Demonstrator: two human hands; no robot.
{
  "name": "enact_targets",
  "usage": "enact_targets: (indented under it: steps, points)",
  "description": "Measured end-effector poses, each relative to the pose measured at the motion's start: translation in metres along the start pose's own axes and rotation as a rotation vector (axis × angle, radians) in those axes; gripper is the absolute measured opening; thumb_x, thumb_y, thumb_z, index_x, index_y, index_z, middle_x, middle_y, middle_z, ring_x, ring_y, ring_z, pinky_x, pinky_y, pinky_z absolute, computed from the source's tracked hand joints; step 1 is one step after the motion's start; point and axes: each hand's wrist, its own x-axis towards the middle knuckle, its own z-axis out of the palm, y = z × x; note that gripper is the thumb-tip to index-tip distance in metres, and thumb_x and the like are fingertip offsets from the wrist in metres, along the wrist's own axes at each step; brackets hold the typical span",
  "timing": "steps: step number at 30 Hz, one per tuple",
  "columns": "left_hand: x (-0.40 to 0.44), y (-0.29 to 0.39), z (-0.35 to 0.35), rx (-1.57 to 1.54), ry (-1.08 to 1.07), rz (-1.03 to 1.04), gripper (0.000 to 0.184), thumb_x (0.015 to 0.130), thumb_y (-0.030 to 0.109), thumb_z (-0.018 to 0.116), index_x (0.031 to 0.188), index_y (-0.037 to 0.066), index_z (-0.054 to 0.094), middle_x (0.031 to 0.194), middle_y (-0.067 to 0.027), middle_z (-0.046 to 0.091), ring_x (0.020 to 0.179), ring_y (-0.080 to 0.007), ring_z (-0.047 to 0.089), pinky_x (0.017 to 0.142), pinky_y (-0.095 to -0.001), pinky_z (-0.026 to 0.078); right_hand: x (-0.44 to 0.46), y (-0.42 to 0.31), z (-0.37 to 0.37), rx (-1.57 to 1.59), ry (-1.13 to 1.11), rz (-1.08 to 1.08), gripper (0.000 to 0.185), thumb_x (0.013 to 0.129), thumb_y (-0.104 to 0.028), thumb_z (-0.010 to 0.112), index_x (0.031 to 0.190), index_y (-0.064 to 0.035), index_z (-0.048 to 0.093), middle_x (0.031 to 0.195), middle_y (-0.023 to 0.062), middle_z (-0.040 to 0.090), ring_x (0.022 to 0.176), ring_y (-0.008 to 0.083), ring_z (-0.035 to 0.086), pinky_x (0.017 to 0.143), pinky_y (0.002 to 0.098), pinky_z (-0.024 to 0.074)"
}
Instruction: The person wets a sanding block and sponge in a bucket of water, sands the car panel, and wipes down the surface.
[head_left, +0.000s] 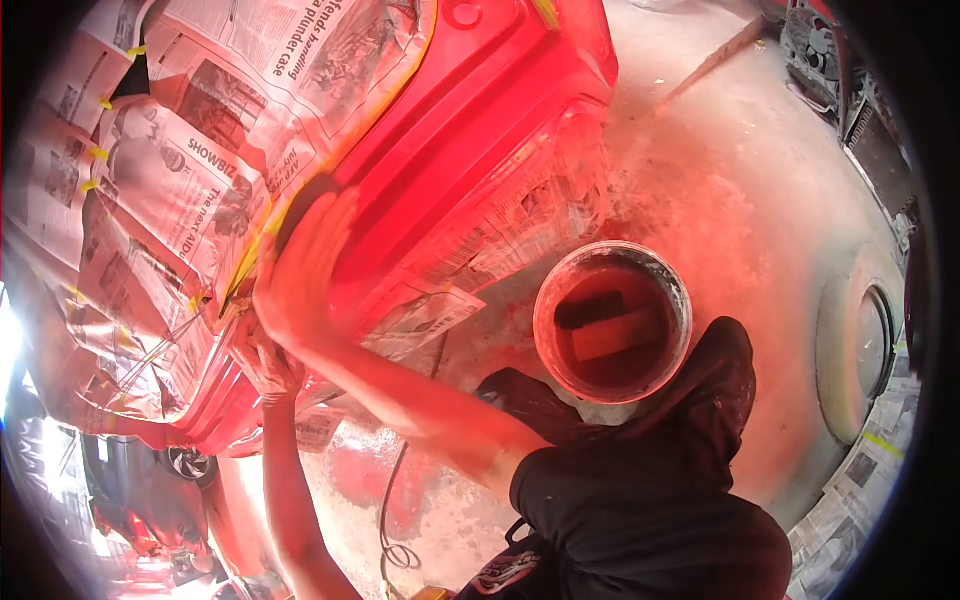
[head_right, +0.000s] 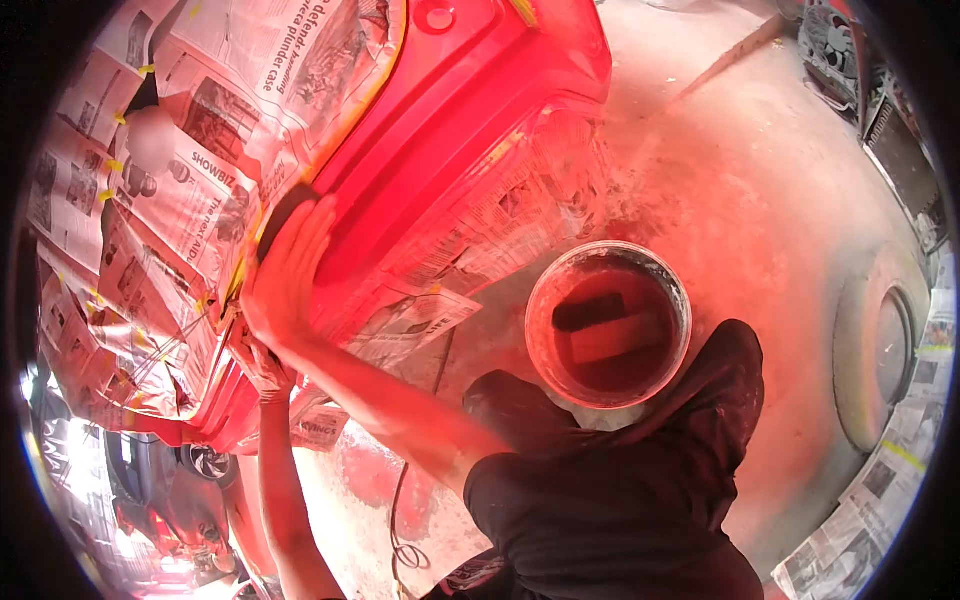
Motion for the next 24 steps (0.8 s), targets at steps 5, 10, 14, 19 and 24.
enact_targets:
  steps: [5,10,14,19,24]
  points:
    - [0.001,0.002,0.0,0.068,-0.039,0.017,0.045,0.095,0.023,0.06,0.137,0.008,0.06,0.136,-0.0245,0.049,0.125,-0.0431,0.049,0.106,-0.0576,0.039,0.119,0.02,-0.037,-0.138,0.161,-0.052,0.082,0.11,-0.037,0.037,0.155,0.0195,-0.003,0.162,0.0438,-0.009,0.154,0.0538,-0.007,0.127,0.0546,0.0003]
    - [0.002,0.004,-0.002,0.077,-0.045,0.007,0.044,0.095,0.023,0.061,0.136,0.006,0.061,0.136,-0.0248,0.049,0.127,-0.0441,0.048,0.108,-0.0585,0.038,0.044,0.008,-0.019,-0.085,0.008,-0.06,0.08,0.11,-0.035,0.035,0.153,0.0221,-0.001,0.161,0.0446,-0.009,0.154,0.0543,-0.004,0.128,0.0551,0.0011]
    - [0.002,0.0,0.001,0.048,-0.039,0.018,0.043,0.094,0.022,0.061,0.135,0.006,0.062,0.136,-0.0251,0.049,0.128,-0.045,0.048,0.108,-0.059,0.038,0.068,0.013,-0.031,-0.105,0.048,-0.078,0.081,0.11,-0.037,0.034,0.153,0.0227,-0.001,0.162,0.0441,-0.007,0.154,0.0543,-0.004,0.128,0.0552,0.0012]
    - [0.002,0.006,0.0,0.05,-0.03,-0.006,0.043,0.094,0.023,0.061,0.133,0.006,0.062,0.136,-0.0252,0.049,0.128,-0.045,0.048,0.107,-0.0582,0.038,0.247,0.048,-0.089,-0.363,0.468,-0.205,0.074,0.108,-0.04,0.039,0.14,0.0269,0.037,0.149,0.0493,0.033,0.144,0.0579,0.032,0.124,0.0542,0.0234]
    - [0.009,0.008,-0.002,0.06,-0.012,-0.008,0.047,0.096,0.029,0.061,0.136,0.005,0.058,0.134,-0.0233,0.051,0.125,-0.0409,0.05,0.105,-0.0558,0.039,0.091,0.015,-0.041,-0.082,0.056,-0.064,0.082,0.109,-0.036,0.036,0.152,0.0236,-0.001,0.16,0.0452,-0.011,0.153,0.0546,-0.009,0.127,0.0554,-0.0039]
